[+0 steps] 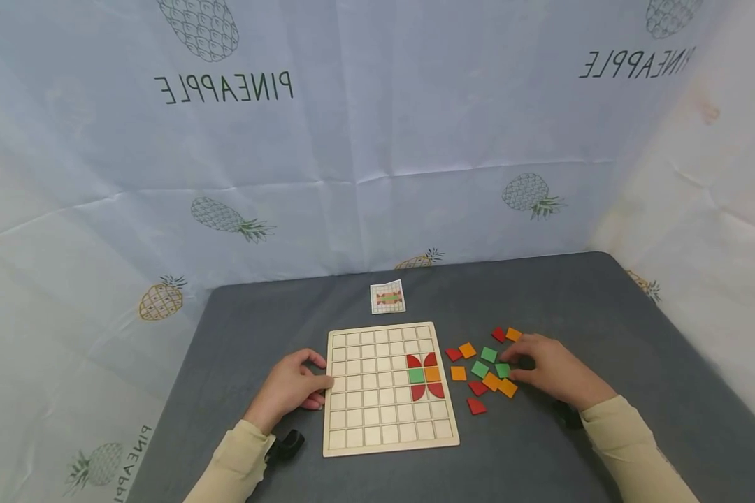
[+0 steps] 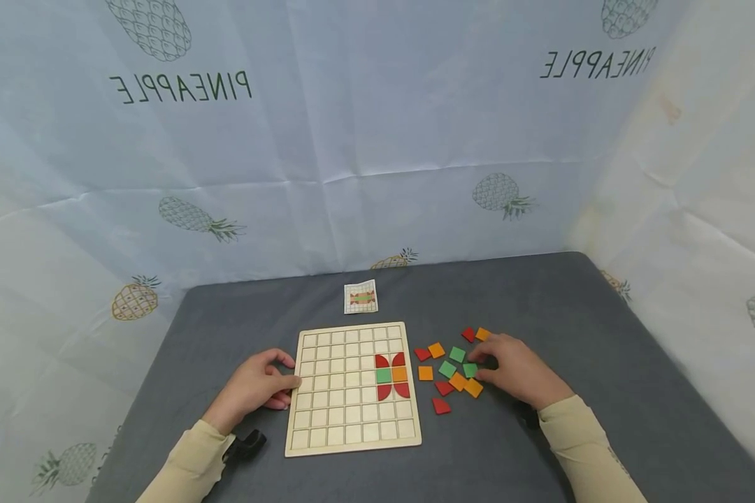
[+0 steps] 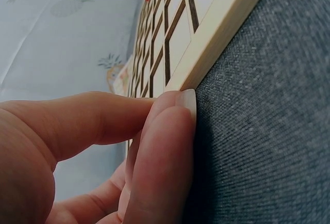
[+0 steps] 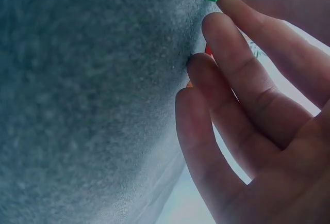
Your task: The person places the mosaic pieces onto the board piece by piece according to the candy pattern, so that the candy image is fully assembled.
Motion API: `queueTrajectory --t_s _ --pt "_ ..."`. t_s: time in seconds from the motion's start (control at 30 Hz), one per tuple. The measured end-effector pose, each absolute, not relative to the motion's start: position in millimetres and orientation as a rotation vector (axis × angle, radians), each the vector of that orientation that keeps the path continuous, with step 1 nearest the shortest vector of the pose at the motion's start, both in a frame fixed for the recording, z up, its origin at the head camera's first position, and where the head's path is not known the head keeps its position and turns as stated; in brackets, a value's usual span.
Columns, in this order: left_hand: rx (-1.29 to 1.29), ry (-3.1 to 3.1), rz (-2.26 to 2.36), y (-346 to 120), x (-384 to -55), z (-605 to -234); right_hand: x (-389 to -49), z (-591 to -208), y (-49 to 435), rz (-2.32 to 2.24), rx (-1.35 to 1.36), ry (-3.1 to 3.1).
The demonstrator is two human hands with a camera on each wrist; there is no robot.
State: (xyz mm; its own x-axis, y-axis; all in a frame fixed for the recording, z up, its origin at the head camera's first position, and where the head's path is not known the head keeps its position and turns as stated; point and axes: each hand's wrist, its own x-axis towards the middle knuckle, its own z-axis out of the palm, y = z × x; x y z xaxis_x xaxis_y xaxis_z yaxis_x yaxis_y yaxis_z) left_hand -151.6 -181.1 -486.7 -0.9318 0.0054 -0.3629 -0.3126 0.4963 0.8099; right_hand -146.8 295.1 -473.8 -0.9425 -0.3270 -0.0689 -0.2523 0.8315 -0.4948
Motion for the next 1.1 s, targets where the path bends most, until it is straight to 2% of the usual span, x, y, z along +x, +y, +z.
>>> queueTrajectory --t_s 0.63,1.1 --pt "-0.252 2.430 1.404 -182.0 -151.6 -486.2 -150.3 -475.2 287.9 -0.686 -0.445 2.911" --pt "-0.224 2.416 1.428 -184.5 -149.4 -484.1 -166.1 -468.7 210.6 -0.772 -0.599 2.834"
